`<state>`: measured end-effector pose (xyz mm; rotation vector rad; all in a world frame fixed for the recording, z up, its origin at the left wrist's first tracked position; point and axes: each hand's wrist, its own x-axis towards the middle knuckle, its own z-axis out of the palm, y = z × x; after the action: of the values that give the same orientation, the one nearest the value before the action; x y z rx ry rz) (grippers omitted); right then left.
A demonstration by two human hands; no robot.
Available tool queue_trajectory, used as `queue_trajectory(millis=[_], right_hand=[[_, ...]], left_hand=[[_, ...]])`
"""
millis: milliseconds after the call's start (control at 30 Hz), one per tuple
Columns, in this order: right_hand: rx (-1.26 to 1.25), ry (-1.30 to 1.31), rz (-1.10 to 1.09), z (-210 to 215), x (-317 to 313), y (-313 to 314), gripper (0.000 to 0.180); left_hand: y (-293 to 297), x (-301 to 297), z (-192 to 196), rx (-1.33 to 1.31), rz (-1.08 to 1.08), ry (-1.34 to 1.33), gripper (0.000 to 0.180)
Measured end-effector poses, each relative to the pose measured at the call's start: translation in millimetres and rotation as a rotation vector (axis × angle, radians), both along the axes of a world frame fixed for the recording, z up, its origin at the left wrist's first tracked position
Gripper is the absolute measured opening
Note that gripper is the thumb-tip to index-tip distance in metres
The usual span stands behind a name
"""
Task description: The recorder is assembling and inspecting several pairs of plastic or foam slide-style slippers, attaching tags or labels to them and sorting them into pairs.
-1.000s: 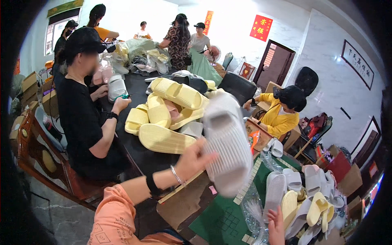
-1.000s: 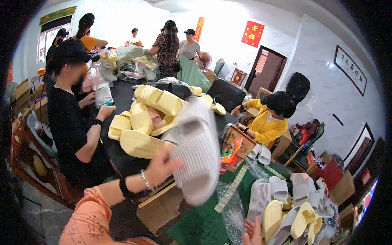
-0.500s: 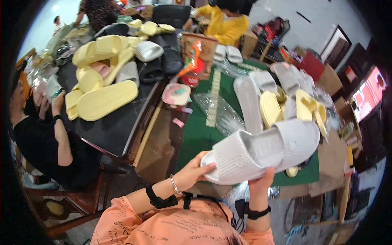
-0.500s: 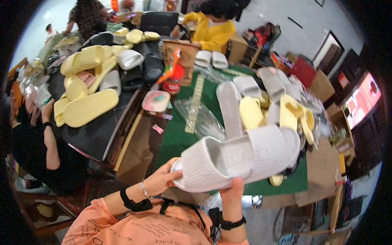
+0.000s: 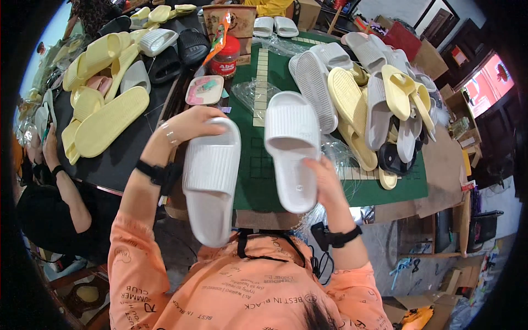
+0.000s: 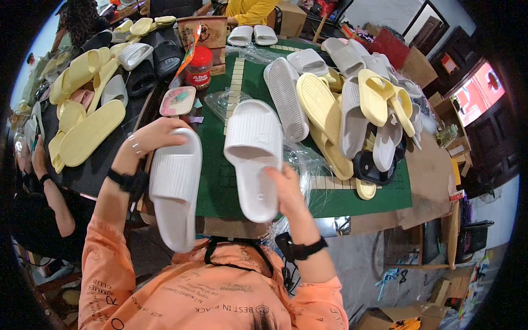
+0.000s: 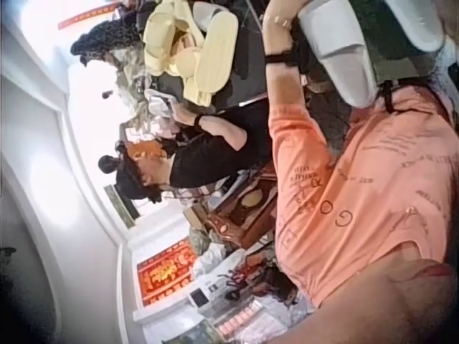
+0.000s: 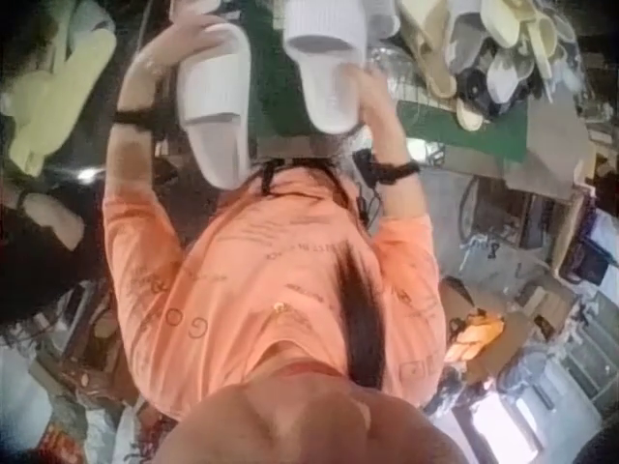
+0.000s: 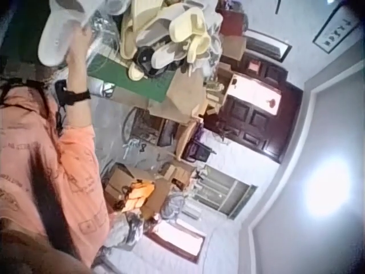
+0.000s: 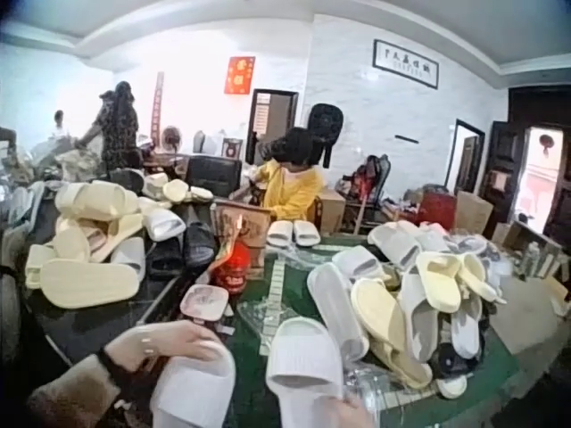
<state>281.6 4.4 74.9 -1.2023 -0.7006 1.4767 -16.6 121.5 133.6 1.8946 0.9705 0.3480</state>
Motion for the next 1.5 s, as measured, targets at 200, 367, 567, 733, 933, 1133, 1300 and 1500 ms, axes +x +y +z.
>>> queue_trajectory(millis=[200,367,567,733,933,1133,1300,1500], right_hand=[[-0.002,-0.280,0.114,-52,6,-4,0.042],[0.260,-1.047,-0.100,6,66,-30,0.020],[-0.250,-1.302,-0.011,24,123,-99,0.023],[0.029,-1.182,-0.287,-39,121,-94,0.066],[0.106,-1.272,-0.165,-49,87,-40,0.090],[0.175,-1.547,-0.187,-56,57,-43,0.072],[0.041,-1.652,0.001,-49,63,-39,0.048],[0.157,-1.676,0.250,-40,72,-25,0.044]], left_hand=[[51,44,-53,-0.066,0.154,0.173,0.034],[60,43,-89,0.065,0.340,0.207,0.043],[-69,119,-17,-0.004,0.046,-0.152,0.030],[-131,155,-49,-0.071,-0.437,-0.146,0.037],[-73,210,-57,0.512,-0.172,0.121,0.052],[-41,244,-94,0.936,-0.144,0.348,0.059],[-39,254,-91,0.805,-0.194,0.353,0.059],[-41,239,-90,0.741,-0.187,0.312,0.054]])
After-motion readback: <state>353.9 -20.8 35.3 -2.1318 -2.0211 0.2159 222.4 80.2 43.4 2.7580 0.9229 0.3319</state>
